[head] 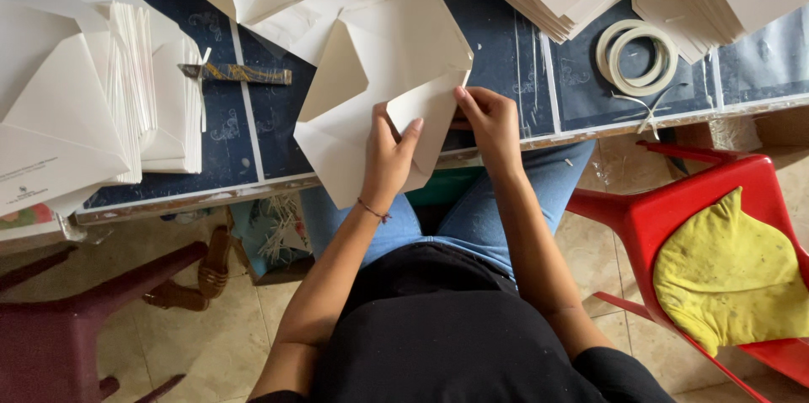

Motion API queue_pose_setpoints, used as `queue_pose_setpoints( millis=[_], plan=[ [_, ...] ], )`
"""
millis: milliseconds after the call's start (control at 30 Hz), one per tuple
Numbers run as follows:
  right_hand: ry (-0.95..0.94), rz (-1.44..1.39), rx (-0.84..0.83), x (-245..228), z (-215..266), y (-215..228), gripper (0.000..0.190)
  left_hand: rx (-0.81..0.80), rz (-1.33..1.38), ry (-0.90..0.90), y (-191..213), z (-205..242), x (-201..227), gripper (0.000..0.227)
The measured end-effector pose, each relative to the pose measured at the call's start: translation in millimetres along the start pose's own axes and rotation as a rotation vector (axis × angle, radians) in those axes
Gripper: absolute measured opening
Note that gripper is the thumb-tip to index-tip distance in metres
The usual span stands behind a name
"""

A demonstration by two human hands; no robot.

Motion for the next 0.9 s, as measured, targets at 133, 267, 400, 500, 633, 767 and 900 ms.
queue_pose_setpoints(
  millis=[133, 267, 400, 500, 633, 767, 900],
  plan=[
    [0.006, 0.061, 0.027, 1, -7, -4, 0.031, -0.005, -0.222, -0.140, 19, 13, 38, 0.055],
    [0.045, 0.207, 0.021, 23, -32, 7, 0.026, 0.298, -0.773, -0.543, 23, 20, 76, 0.077],
    [0.112, 0.499, -0.085, 20, -49, 7, 0.025, 0.022, -0.964, -0.517, 9, 10, 51, 0.063],
    [0.062, 0.442, -0.156, -12, -40, 0, 0.026, -0.116, -1.021, -0.337, 10, -2, 31, 0.067],
    [-0.083, 0.178, -0.158, -12, -23, 5, 0.020, -0.134, -1.026, -0.320, 10, 0, 26, 0.062],
    [-0.088, 0.211, -0.134, -6, -30, 2, 0.022, -0.084, -1.044, -0.376, 11, -1, 18, 0.058],
    [-0.010, 0.321, -0.088, 1, -35, -1, 0.019, -0.087, -1.030, -0.359, 12, -2, 18, 0.057]
  ],
)
Point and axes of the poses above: each hand's wrist, its own z-axis away from the middle knuckle, its own y-axis out of the back of the hand, x = y × z, the point moved 1 cm from there along -z, towards the middle knuckle, and after that the axes turned 7 degrees about -x, right-handed, at the moved point
